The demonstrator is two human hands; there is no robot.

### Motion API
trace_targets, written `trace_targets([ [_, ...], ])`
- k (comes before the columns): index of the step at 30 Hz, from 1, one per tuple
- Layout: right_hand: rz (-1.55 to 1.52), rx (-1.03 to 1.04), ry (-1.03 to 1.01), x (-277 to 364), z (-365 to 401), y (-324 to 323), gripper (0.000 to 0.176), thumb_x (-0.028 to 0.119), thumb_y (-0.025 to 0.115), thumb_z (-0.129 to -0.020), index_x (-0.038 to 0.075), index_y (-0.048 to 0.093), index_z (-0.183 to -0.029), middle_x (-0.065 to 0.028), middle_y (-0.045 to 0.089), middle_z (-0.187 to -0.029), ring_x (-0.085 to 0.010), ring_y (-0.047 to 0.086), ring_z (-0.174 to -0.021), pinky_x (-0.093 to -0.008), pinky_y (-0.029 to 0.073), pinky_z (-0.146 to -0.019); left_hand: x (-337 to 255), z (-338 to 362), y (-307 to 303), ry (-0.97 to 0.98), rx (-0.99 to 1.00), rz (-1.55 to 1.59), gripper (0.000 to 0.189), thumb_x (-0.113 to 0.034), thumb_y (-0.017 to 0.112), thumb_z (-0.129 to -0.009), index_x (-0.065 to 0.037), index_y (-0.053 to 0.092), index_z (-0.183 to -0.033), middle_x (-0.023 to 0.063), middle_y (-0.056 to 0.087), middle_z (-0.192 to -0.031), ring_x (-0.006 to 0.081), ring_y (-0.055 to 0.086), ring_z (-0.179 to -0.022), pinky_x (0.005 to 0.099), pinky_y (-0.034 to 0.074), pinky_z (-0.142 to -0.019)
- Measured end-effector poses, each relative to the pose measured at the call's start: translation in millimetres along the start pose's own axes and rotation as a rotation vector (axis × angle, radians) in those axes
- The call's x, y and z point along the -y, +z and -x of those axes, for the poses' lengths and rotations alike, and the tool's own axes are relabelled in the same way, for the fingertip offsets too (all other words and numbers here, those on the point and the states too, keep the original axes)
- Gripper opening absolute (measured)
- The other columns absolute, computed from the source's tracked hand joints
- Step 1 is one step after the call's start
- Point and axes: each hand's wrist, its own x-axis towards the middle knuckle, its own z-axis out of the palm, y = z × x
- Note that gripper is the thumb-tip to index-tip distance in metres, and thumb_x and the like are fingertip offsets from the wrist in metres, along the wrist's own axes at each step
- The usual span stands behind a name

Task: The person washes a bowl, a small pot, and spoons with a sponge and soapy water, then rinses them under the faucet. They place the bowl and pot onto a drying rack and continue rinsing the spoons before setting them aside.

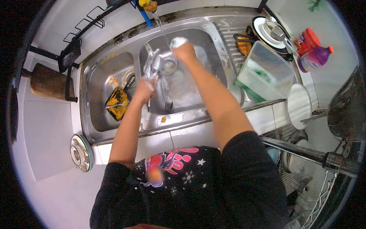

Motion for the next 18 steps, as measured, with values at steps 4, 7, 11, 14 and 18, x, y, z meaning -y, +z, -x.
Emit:
trace_targets([
  [4,0.619,0.694,-0.517,-98,29,105,0.022,0.015,0.057,-0.069,0.004,0.061,-0.088,-0.0175,0.060,-0.092,-0.0290,0.058,-0.085,-0.0372,0.045,-0.074,-16,7,-32,-0.147,0.040,0.421,0.032,-0.024,0.056,-0.082,-0.001,0.047,-0.060,0.0051,0.044,-0.046,0.0145,0.041,-0.034,0.0294,0.030,-0.031],
  [7,0.769,1.016,-0.615,-74,94,96,0.022,0.010,0.051,-0.072,-0.004,0.059,-0.087,-0.0177,0.059,-0.091,-0.0312,0.057,-0.090,-0.0390,0.043,-0.080,-20,9,-42,-0.138,0.003,0.407,0.034,-0.024,0.056,-0.082,-0.001,0.047,-0.059,0.0050,0.045,-0.045,0.0137,0.041,-0.032,0.0276,0.030,-0.030],
  [11,0.972,1.008,-0.884,-82,108,94,0.023,0.014,0.048,-0.074,0.000,0.061,-0.086,-0.0144,0.061,-0.090,-0.0299,0.060,-0.084,-0.0395,0.044,-0.079,-12,16,-50,-0.177,0.010,0.348,0.036,-0.025,0.057,-0.081,-0.001,0.047,-0.057,0.0058,0.045,-0.045,0.0143,0.041,-0.033,0.0274,0.031,-0.030],
  [14,0.966,1.114,-0.633,-61,113,74,0.021,0.012,0.049,-0.073,-0.001,0.061,-0.084,-0.0173,0.061,-0.090,-0.0313,0.060,-0.084,-0.0394,0.045,-0.076,-9,15,-46,-0.209,0.019,0.358,0.029,-0.025,0.057,-0.081,-0.001,0.051,-0.067,0.0050,0.045,-0.046,0.0134,0.041,-0.033,0.0267,0.032,-0.031],
  [18,0.739,1.027,-0.389,-66,111,58,0.018,0.010,0.054,-0.068,0.000,0.063,-0.081,-0.0199,0.061,-0.087,-0.0320,0.059,-0.084,-0.0382,0.046,-0.075,-10,13,-36,-0.259,0.053,0.470,0.022,-0.022,0.055,-0.082,0.000,0.054,-0.084,0.0065,0.050,-0.054,0.0138,0.047,-0.038,0.0267,0.036,-0.033],
])
